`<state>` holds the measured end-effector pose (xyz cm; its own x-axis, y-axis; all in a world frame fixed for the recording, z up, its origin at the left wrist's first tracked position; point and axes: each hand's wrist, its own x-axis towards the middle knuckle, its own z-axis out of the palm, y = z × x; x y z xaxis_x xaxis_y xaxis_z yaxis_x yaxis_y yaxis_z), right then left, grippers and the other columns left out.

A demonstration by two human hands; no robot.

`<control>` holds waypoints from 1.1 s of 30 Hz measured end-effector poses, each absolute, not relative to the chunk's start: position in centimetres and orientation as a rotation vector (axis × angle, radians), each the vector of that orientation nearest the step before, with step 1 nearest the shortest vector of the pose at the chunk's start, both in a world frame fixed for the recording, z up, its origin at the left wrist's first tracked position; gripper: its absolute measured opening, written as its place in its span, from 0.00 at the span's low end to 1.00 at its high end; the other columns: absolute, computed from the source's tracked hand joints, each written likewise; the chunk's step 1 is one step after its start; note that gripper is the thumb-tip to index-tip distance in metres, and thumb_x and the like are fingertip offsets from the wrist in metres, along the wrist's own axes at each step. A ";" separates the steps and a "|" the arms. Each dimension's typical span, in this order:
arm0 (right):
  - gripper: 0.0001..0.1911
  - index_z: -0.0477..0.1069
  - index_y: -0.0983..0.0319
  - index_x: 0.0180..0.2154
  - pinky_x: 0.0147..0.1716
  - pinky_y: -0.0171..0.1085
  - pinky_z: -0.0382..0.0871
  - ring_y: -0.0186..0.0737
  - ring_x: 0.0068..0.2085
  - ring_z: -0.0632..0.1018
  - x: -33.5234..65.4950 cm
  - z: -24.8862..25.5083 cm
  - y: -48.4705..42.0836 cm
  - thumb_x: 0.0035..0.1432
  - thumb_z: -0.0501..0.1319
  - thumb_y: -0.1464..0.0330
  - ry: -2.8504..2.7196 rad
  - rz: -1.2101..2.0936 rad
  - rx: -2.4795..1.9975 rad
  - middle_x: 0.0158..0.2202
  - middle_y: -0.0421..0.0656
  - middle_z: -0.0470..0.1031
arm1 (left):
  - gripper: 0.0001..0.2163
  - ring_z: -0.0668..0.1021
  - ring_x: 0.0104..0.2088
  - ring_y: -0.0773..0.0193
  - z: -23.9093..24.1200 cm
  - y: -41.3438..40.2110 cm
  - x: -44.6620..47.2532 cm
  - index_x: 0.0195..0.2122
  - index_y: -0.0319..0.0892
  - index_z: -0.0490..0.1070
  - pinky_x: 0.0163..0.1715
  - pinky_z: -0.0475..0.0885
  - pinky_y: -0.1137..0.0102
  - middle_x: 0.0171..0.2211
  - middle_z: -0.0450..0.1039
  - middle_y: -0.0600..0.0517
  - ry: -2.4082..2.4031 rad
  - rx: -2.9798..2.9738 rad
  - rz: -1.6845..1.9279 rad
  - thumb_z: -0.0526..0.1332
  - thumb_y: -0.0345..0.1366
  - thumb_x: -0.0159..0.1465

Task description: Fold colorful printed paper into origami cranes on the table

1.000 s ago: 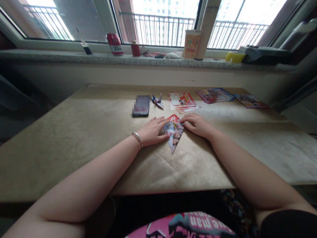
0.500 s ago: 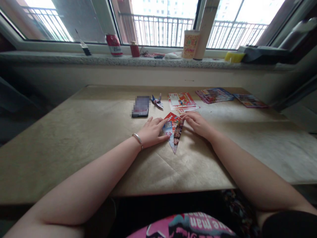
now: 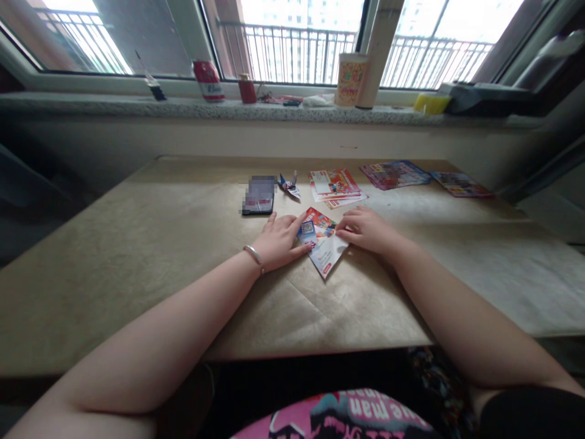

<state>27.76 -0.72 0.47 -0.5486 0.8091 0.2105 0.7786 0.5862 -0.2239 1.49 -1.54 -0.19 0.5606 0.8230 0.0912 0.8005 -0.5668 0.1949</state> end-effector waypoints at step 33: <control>0.12 0.79 0.57 0.42 0.48 0.48 0.70 0.49 0.46 0.74 28.0 -1.1 -0.1 0.57 0.62 0.62 -2.344 0.068 -1.461 0.43 0.48 0.76 | 0.26 0.71 0.56 0.55 -0.5 -0.1 1.0 0.60 0.39 0.60 0.60 0.63 0.58 0.50 0.73 0.45 1.255 2.291 0.722 0.60 0.37 0.61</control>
